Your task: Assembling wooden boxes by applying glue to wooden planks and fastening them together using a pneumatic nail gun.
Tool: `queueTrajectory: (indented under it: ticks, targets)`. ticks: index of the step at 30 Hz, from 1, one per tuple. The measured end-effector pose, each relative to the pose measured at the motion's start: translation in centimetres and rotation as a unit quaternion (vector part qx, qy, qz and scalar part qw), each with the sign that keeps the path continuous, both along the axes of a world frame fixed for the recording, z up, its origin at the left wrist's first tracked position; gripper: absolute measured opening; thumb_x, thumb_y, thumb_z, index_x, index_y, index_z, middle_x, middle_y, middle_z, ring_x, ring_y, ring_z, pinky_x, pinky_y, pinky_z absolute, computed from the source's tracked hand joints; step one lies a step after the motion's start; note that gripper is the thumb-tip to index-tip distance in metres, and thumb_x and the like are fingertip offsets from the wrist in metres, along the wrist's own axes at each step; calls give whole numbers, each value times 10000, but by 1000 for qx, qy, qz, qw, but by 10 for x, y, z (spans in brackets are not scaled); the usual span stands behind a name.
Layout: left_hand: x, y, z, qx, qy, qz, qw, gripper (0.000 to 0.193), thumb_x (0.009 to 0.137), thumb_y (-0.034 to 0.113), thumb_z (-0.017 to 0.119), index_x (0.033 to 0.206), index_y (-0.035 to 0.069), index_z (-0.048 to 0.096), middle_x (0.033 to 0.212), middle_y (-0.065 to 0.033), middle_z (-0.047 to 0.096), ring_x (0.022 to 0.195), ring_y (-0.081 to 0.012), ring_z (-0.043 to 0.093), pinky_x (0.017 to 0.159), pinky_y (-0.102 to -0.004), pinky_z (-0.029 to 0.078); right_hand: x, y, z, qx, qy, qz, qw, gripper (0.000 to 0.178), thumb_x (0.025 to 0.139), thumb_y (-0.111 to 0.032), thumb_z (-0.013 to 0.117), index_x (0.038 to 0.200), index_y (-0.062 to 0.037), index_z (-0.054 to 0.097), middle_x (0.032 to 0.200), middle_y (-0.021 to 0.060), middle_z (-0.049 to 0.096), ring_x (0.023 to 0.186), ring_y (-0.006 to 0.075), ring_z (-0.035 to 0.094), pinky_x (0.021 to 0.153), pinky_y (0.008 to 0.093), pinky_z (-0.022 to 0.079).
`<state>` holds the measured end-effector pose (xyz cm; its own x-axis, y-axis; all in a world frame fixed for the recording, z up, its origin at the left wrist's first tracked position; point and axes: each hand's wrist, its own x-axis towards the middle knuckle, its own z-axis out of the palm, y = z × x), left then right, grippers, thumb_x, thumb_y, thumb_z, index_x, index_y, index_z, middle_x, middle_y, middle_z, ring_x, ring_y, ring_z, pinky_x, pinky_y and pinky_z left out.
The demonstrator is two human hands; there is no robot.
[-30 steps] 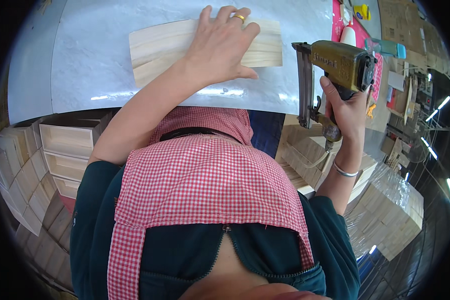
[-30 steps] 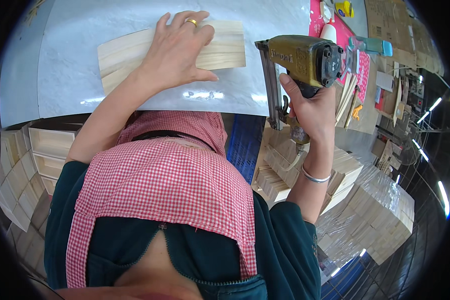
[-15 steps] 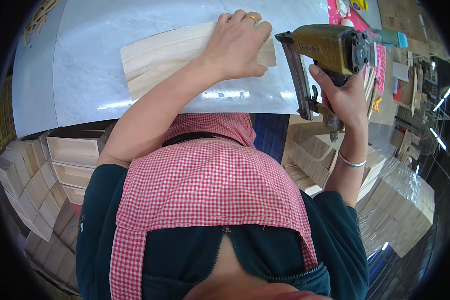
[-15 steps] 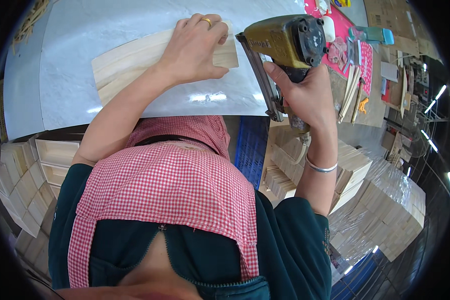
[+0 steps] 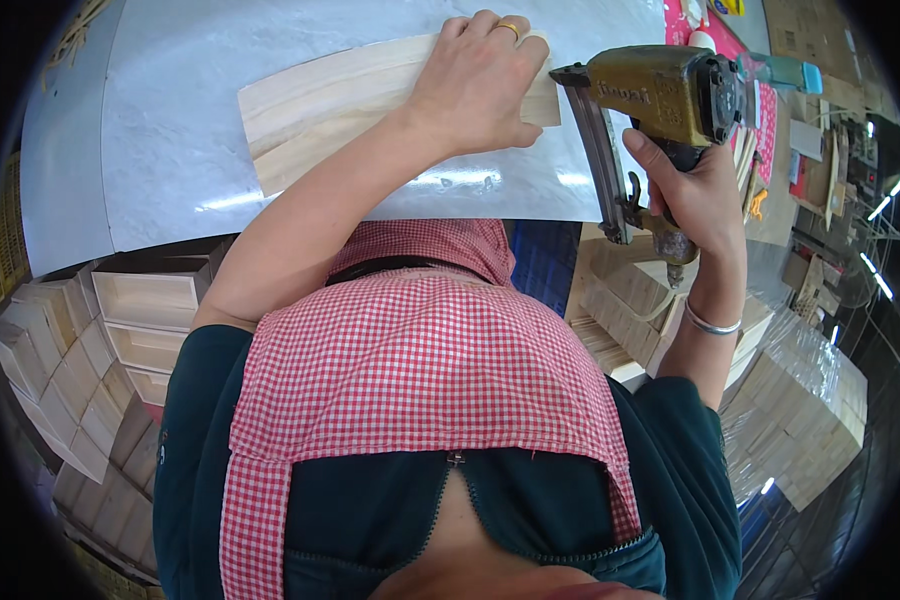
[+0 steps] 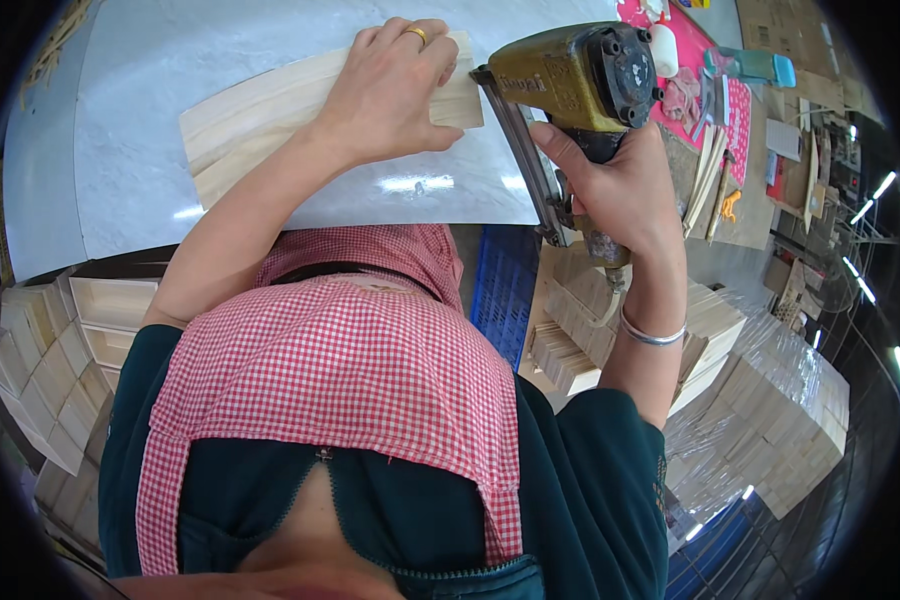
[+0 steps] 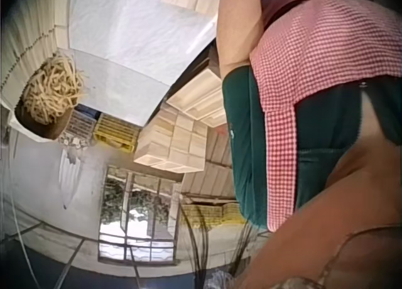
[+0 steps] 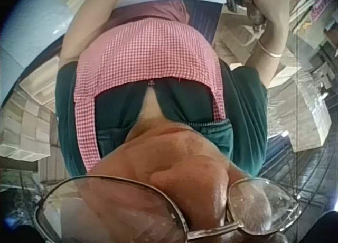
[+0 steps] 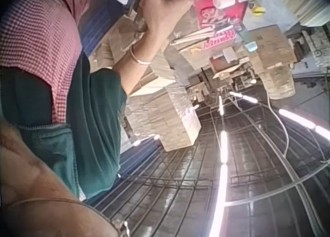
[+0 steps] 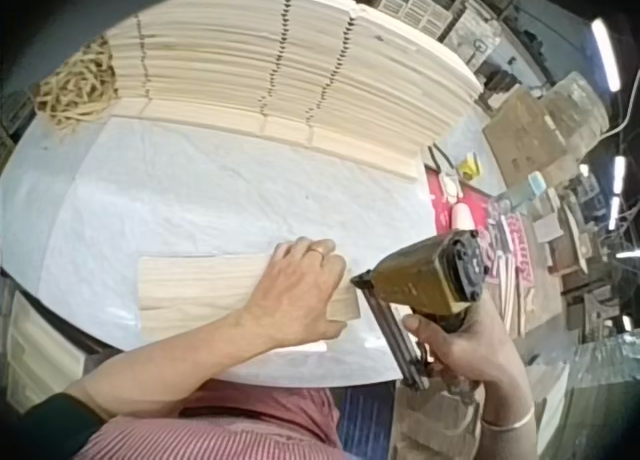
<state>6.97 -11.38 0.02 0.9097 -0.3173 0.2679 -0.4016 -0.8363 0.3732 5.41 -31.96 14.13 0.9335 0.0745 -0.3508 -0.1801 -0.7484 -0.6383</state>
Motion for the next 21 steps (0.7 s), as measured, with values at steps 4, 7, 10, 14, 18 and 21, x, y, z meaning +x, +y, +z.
queueTrajectory:
  ticks: [4, 7, 10, 14, 18, 21]
  targets:
    - [1, -1, -3, -2, 1, 6, 1000, 519, 606, 334, 906, 970, 112, 610, 1282, -75, 598, 1169, -270, 540, 1048, -409, 382, 2, 5, 7, -6, 29, -13, 999, 267, 898, -214, 798, 997, 14, 701, 564, 24, 590, 408, 100, 501, 390, 229, 372]
    - [2, -2, -11, -7, -13, 8, 1000, 526, 608, 338, 906, 983, 108, 617, 1293, -81, 603, 1176, -271, 541, 1055, -415, 379, 5, 7, 9, -8, 41, -18, 999, 270, 901, -221, 797, 991, 14, 700, 559, 22, 586, 404, 95, 499, 385, 224, 371]
    - [3, -1, -22, -18, -57, 16, 998, 536, 614, 347, 905, 1001, 102, 626, 1312, -93, 609, 1193, -274, 540, 1070, -436, 370, 9, 7, 9, -5, 51, -17, 999, 271, 904, -223, 792, 983, 19, 697, 553, 20, 584, 400, 89, 496, 379, 219, 368]
    - [-1, 0, -5, -44, -16, 7, 999, 559, 617, 363, 907, 1023, 94, 632, 1326, -121, 606, 1212, -291, 534, 1090, -473, 348, 14, 3, 9, -17, 63, -18, 998, 276, 906, -226, 788, 977, 24, 698, 546, 18, 582, 397, 87, 496, 377, 216, 366]
    - [-7, 5, -5, -47, -22, 20, 998, 599, 605, 379, 911, 1063, 84, 662, 1278, -148, 622, 1164, -307, 545, 1093, -507, 328, 19, 12, 15, -25, 38, -16, 999, 287, 908, -235, 784, 969, 32, 697, 539, 18, 581, 395, 86, 497, 377, 212, 365]
    - [-11, 8, -6, -42, -41, 35, 998, 634, 592, 391, 915, 1095, 76, 691, 1227, -167, 639, 1111, -317, 559, 1089, -529, 317, 24, 20, 17, -29, 10, -15, 999, 297, 909, -243, 781, 963, 38, 697, 535, 18, 580, 394, 85, 498, 377, 209, 365]
